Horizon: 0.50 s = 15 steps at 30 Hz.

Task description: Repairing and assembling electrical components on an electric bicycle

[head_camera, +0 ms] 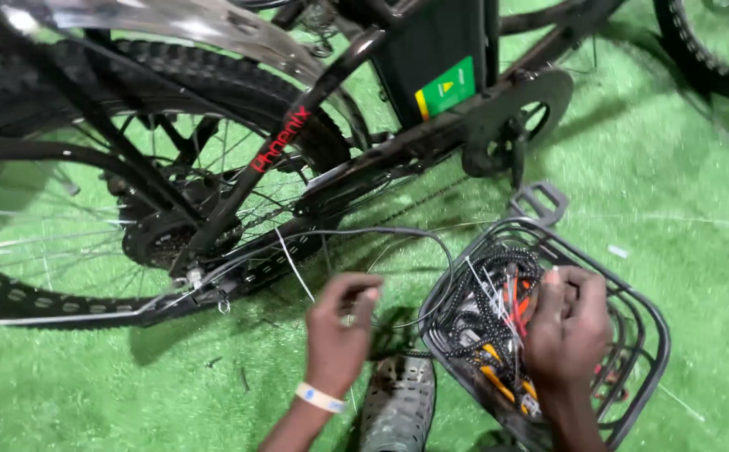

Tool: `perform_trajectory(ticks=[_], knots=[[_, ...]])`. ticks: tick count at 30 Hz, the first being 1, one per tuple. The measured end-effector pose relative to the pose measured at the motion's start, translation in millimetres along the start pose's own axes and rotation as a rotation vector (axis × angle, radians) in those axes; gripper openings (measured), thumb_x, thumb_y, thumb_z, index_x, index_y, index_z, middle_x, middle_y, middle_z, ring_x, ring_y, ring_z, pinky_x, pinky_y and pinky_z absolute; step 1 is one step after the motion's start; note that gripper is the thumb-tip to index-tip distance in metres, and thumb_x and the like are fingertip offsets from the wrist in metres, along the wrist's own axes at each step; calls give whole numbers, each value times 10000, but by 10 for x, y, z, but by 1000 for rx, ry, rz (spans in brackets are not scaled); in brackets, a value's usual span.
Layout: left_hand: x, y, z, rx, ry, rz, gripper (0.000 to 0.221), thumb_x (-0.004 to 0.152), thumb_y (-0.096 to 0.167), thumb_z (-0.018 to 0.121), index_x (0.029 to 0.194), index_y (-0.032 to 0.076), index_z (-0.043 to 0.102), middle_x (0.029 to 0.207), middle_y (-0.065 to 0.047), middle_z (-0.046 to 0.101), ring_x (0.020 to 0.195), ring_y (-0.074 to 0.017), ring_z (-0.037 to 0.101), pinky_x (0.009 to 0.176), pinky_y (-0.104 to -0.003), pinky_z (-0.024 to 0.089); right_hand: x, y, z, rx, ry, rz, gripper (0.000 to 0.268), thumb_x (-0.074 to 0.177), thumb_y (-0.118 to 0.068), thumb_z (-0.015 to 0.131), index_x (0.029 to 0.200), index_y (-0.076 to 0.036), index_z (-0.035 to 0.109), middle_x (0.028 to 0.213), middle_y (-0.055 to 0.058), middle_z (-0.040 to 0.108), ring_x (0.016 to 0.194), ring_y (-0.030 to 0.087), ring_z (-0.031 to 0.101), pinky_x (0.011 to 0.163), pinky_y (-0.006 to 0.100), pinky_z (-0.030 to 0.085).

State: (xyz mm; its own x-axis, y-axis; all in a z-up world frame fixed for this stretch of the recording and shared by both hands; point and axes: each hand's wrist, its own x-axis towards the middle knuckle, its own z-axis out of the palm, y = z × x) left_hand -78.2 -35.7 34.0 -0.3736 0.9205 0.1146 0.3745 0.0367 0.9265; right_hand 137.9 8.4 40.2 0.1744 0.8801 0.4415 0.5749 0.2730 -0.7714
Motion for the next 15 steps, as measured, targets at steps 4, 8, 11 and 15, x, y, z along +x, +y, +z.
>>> perform_trajectory(ticks=[4,8,11,15], knots=[[31,-100,-410,201,260,25,207,758,16,693,924,130,644,909,-36,739,770,-158,711,680,-311,615,-42,-268,375,368,-146,100,227,1026,-254,435,910,-63,473,631,-37,403,452,68,343,364,221,304],[85,-159,-579,211,272,-208,161,788,62,688,929,126,646,859,-26,728,687,-144,668,556,-267,545,-11,-734,828,393,-507,315,152,814,-130,676,946,-56,690,601,-6,522,458,83,383,382,235,294],[169,-278,-541,227,175,-264,234,764,70,711,981,119,638,928,-45,738,822,-171,736,729,-290,636,133,-748,1098,102,-430,12,182,797,-192,740,911,-54,702,600,13,547,459,119,456,398,259,422],[290,-250,-527,184,-91,-465,292,834,136,647,1123,131,607,1123,-65,700,971,-224,715,800,-317,655,314,-893,1138,73,-511,-168,130,790,-143,705,893,-69,734,646,32,589,489,120,444,358,248,345]])
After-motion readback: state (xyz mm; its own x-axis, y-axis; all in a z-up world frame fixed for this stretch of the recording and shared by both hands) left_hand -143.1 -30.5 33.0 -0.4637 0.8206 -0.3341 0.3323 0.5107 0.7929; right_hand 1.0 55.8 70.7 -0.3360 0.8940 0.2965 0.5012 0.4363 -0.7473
